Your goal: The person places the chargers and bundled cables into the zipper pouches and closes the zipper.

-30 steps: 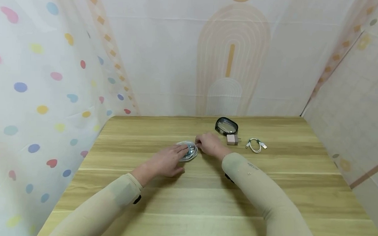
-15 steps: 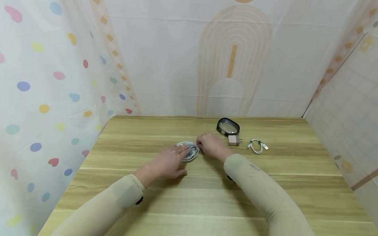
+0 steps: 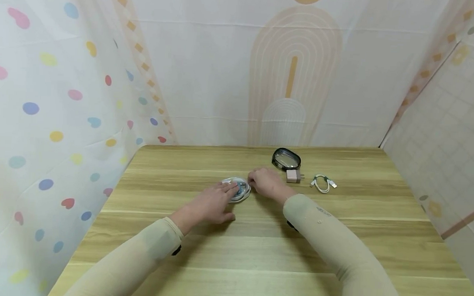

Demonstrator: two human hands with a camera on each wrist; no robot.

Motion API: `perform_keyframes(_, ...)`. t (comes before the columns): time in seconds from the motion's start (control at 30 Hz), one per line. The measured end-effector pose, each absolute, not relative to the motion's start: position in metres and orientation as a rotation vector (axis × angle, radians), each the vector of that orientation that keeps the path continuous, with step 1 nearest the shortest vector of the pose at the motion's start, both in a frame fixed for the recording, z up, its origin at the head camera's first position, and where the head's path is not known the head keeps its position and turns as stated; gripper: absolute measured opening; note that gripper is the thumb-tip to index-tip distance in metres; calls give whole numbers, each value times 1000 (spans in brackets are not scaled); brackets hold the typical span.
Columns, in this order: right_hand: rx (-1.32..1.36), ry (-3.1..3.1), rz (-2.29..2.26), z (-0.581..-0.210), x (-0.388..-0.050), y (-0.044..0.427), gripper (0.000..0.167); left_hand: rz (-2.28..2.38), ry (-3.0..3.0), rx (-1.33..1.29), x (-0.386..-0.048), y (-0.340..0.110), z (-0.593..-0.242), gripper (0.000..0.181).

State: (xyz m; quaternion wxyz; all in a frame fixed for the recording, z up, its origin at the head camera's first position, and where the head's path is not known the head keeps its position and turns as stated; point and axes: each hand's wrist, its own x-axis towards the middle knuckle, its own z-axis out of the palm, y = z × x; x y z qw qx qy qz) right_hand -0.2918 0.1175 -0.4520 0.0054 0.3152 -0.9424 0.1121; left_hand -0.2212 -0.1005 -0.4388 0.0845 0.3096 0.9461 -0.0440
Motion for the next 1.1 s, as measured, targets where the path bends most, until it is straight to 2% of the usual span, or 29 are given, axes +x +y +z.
perform_keyframes(0.77,975,-2951,320,-450,-278,122,6,-114,2815,910,-221,-102,-441,94)
perform_keyframes(1.1,876,-2974,282,-451,-284,117,7,-123,2884,1045,-224,-105,-445,78)
